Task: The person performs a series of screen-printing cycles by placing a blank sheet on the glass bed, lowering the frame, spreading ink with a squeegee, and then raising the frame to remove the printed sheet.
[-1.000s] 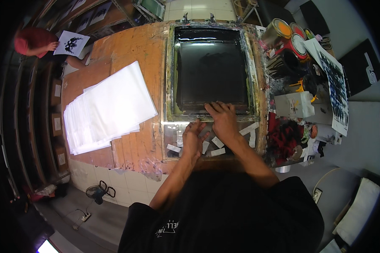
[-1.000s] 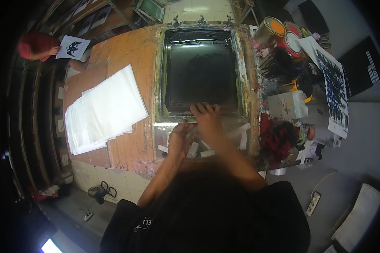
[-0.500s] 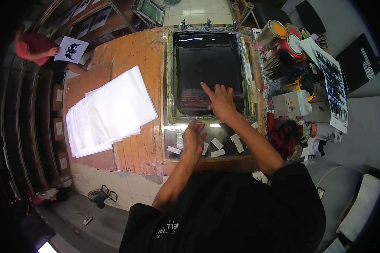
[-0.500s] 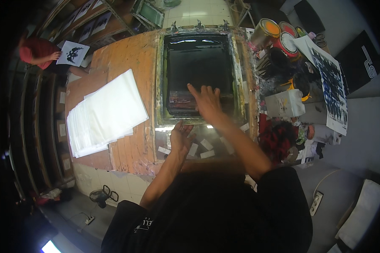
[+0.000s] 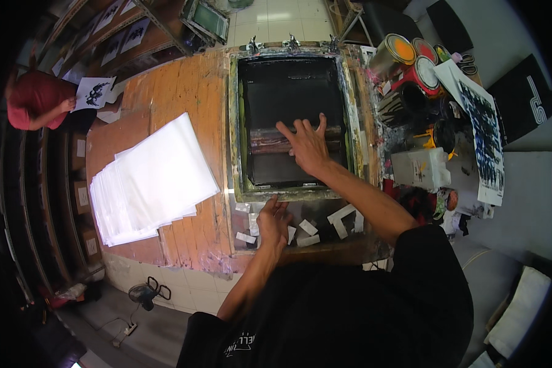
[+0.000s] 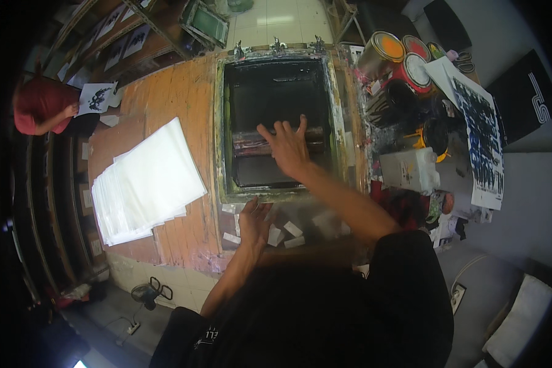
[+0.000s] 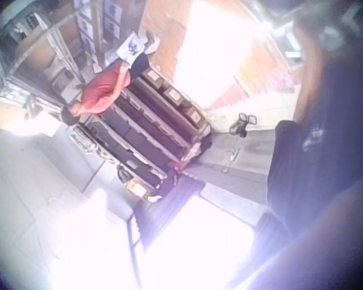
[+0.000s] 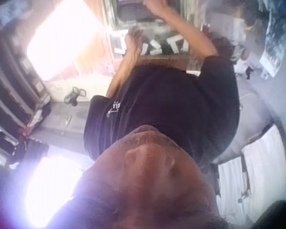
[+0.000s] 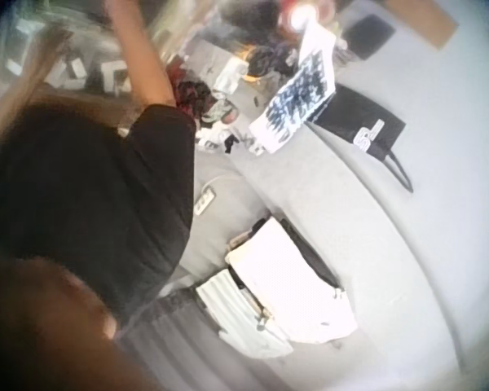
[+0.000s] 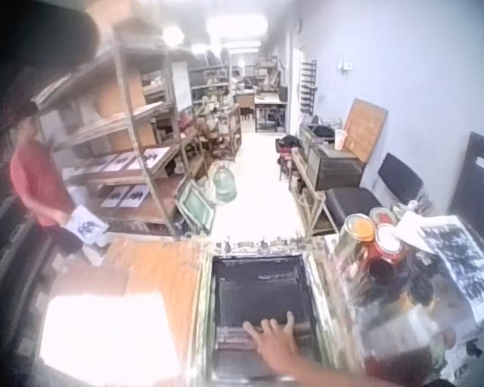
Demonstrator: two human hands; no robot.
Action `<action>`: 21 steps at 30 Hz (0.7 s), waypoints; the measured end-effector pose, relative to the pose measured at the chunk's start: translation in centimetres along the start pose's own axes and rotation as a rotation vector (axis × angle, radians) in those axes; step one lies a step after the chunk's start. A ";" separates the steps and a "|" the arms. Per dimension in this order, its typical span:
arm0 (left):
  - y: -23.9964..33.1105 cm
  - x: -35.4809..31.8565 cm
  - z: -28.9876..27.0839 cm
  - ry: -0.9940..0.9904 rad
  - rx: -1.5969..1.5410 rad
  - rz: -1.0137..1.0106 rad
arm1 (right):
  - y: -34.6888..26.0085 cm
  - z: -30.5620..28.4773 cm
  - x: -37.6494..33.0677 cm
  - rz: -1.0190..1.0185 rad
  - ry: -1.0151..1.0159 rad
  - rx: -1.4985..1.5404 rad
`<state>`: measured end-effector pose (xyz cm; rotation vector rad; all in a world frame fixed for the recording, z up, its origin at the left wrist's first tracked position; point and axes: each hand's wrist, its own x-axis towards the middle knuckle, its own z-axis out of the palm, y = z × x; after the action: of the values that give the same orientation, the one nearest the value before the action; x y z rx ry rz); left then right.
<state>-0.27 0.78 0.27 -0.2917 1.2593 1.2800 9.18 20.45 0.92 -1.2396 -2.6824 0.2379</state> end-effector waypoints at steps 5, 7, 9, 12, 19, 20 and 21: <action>0.0 -0.2 0.0 0.069 -0.056 -0.009 | 3.6 0.2 7.0 0.014 0.013 -0.006; 0.2 -0.4 0.1 0.037 -0.020 -0.015 | 5.6 0.8 10.0 0.007 0.085 -0.012; 0.3 -0.5 0.2 0.042 -0.010 -0.013 | 7.5 1.1 12.7 0.009 0.119 -0.023; 0.2 -0.6 0.3 0.090 -0.041 0.000 | 9.3 0.7 16.4 0.036 0.074 -0.071; 0.2 -1.1 0.1 0.108 -0.082 0.005 | 8.5 -2.7 14.7 0.018 -0.223 0.158; 0.2 -1.2 0.1 0.114 -0.085 0.006 | 7.2 -3.4 12.6 -0.010 -0.175 0.171; 0.1 -1.2 -0.1 0.099 -0.065 0.010 | 6.2 -3.5 10.1 -0.049 -0.105 0.171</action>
<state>-0.19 0.09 1.25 -0.4002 1.3059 1.3308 8.05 32.39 3.94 -1.1398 -2.7079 0.5277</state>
